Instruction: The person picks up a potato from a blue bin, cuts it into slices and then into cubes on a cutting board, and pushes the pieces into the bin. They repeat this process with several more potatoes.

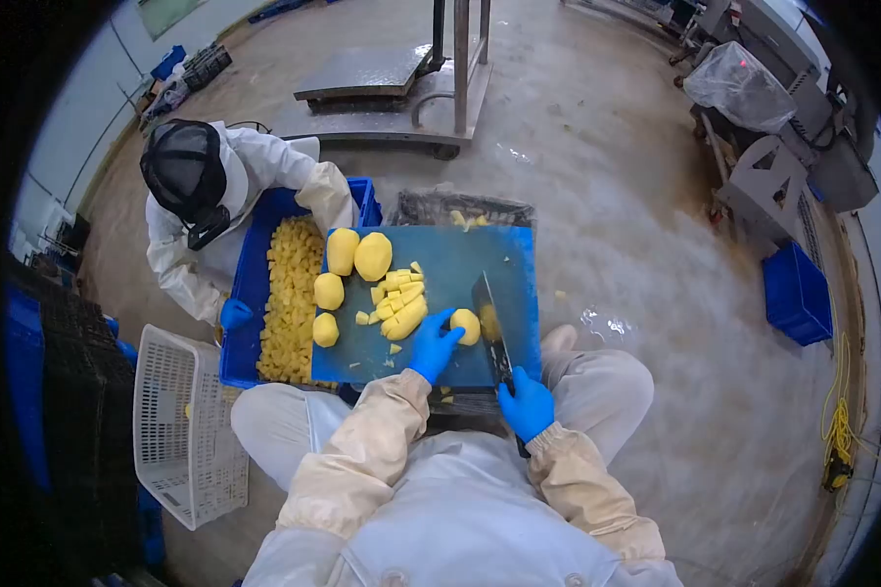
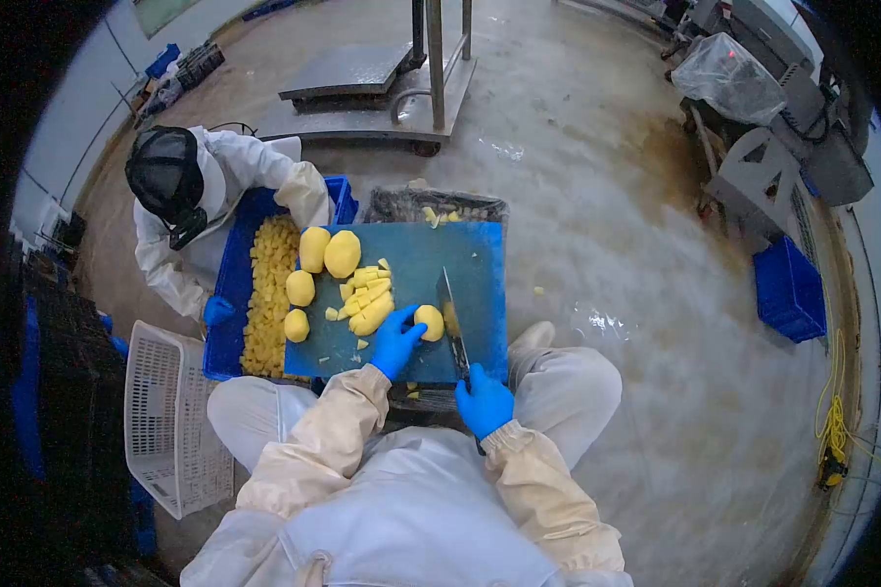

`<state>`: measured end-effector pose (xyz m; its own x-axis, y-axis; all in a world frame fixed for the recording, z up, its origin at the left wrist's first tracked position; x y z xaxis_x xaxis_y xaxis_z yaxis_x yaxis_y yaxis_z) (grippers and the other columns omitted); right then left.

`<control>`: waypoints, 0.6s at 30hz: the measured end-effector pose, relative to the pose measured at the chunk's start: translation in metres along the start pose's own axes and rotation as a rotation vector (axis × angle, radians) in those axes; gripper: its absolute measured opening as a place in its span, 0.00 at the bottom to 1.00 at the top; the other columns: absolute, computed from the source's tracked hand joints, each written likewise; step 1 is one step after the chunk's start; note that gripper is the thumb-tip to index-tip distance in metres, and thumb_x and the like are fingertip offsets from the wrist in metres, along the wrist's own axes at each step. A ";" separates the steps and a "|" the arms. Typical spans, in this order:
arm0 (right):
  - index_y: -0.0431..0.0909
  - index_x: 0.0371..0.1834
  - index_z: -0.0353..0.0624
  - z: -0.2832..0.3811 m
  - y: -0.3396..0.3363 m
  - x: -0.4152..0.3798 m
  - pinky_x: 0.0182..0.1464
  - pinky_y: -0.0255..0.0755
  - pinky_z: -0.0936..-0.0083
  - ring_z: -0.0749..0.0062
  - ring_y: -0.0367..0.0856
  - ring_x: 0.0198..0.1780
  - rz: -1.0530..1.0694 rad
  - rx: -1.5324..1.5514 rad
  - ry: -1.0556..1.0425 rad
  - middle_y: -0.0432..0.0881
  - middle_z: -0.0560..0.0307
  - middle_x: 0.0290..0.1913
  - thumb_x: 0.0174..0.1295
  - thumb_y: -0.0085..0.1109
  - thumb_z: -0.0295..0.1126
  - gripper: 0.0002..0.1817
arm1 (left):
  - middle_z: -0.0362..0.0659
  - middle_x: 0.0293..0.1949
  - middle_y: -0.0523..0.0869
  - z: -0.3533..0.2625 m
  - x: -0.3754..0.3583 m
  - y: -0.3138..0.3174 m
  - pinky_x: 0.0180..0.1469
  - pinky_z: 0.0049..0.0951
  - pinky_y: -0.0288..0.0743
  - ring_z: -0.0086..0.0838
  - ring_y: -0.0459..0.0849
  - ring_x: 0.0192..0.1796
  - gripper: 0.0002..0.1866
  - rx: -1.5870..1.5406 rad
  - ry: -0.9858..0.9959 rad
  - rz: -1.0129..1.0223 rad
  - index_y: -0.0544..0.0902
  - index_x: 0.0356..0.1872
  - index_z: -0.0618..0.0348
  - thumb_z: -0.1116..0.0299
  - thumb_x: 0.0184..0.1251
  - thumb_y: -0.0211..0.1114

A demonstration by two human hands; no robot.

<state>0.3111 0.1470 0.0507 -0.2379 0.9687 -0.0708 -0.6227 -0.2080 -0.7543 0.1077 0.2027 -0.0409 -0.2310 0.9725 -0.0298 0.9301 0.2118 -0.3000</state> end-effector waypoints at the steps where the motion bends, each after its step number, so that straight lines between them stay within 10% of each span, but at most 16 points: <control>1: 0.69 0.32 0.42 0.004 -0.002 -0.001 0.28 0.68 0.54 0.44 0.77 0.27 -0.015 -0.023 -0.030 0.76 0.40 0.24 0.55 0.55 0.36 0.10 | 0.46 0.42 0.78 0.013 0.002 0.003 0.42 0.28 0.75 0.31 0.79 0.41 0.24 -0.154 -0.082 0.004 0.74 0.52 0.63 0.72 0.52 0.66; 18: 0.68 0.31 0.43 0.032 -0.014 -0.015 0.21 0.67 0.57 0.50 0.75 0.19 -0.079 -0.084 -0.149 0.76 0.47 0.18 0.57 0.52 0.34 0.07 | 0.44 0.41 0.80 0.003 -0.003 0.009 0.35 0.23 0.79 0.25 0.80 0.38 0.21 -0.359 -0.225 0.035 0.73 0.52 0.63 0.74 0.56 0.65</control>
<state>0.2996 0.1312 0.0837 -0.3026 0.9494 0.0836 -0.5810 -0.1143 -0.8058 0.1160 0.2014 -0.0464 -0.2168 0.9427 -0.2537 0.9697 0.2378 0.0552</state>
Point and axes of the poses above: each hand's wrist, its own x-axis towards the middle knuckle, its own y-axis out of the palm, z = x × y, the point moved 9 cm from there along x, towards the middle knuckle
